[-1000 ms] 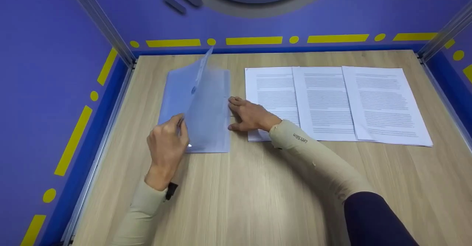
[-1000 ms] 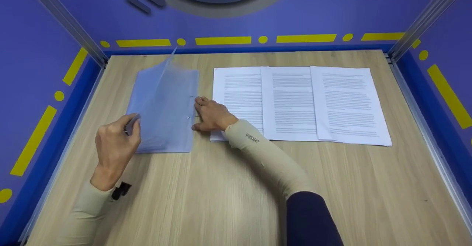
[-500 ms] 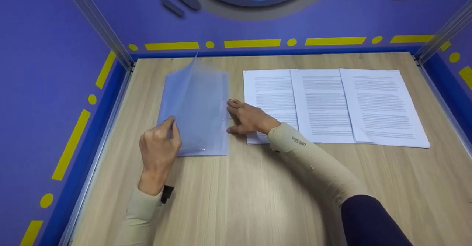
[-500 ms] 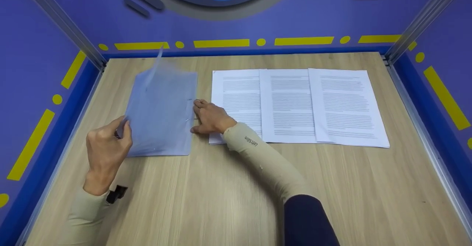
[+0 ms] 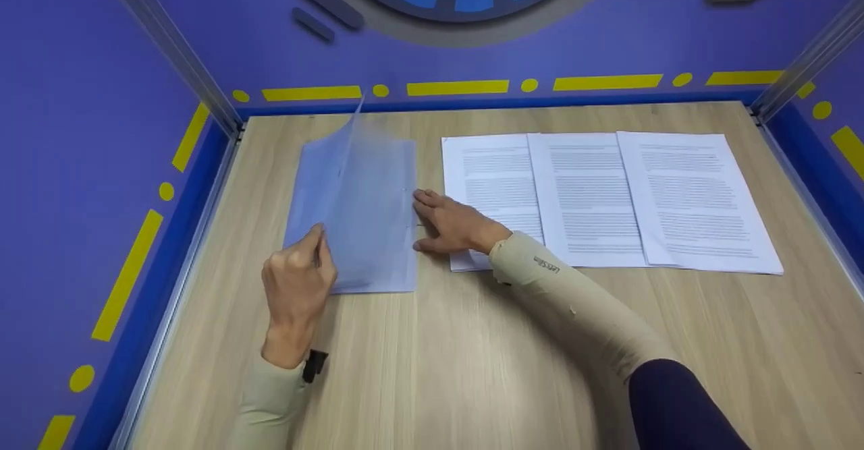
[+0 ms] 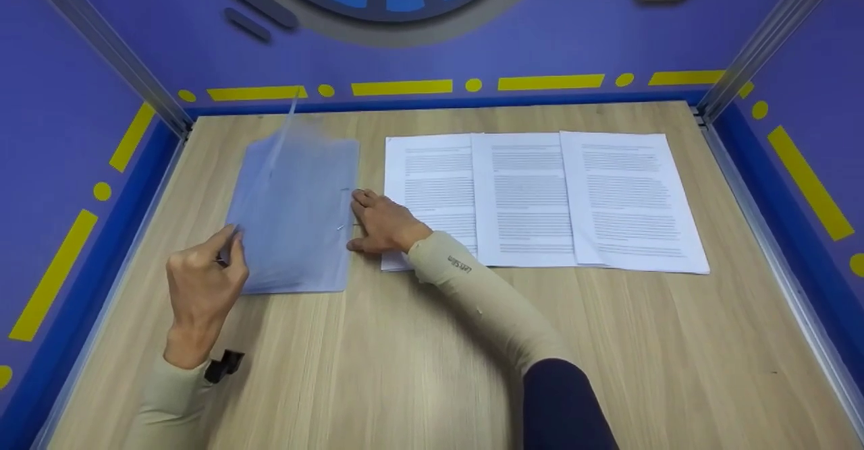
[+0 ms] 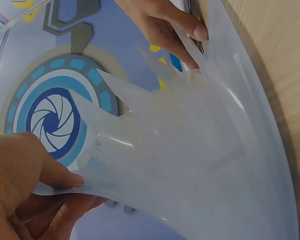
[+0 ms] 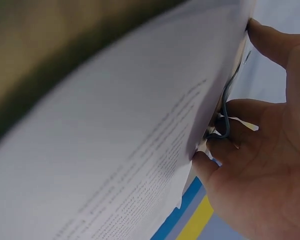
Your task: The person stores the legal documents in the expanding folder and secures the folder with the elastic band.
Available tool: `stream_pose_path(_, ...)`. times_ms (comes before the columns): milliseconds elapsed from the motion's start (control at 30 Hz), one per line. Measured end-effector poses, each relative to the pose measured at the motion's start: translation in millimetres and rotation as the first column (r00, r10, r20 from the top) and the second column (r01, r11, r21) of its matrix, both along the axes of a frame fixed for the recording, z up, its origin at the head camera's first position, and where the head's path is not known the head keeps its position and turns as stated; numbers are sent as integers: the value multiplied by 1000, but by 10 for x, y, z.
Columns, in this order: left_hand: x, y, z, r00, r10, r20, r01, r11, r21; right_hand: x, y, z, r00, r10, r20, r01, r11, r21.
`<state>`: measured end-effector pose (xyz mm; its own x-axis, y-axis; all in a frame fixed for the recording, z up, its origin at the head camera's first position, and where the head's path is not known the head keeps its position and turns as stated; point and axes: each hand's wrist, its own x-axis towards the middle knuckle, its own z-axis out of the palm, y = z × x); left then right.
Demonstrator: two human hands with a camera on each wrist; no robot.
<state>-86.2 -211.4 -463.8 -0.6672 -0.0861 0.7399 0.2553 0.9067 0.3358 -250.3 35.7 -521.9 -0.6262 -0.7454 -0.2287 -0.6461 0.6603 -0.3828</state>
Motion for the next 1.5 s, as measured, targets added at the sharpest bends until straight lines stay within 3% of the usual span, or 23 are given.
stream_pose_path(467, -24, 92, -111, 998, -54, 27, 52, 997, 52, 15, 221, 84, 1000, -15, 16, 17, 995, -99)
stream_pose_path(700, -32, 78, -119, 998, -69, 15, 68, 995, 68, 67, 517, 229, 992, -109, 62, 117, 982, -146)
stream_pose_path(967, -16, 21, -119, 998, -65, -3, 65, 995, 69, 67, 894, 403, 984, -175, 10, 174, 966, -192)
stream_pose_path(1233, -7, 3, -148, 997, -82, -14, 83, 992, 99, 2, 1349, 521, 959, -278, -49, 256, 930, -264)
stream_pose_path(1500, -13, -13, -169, 992, -124, -24, 126, 980, 156, -68, 1951, 550, 915, -399, -58, 364, 879, -309)
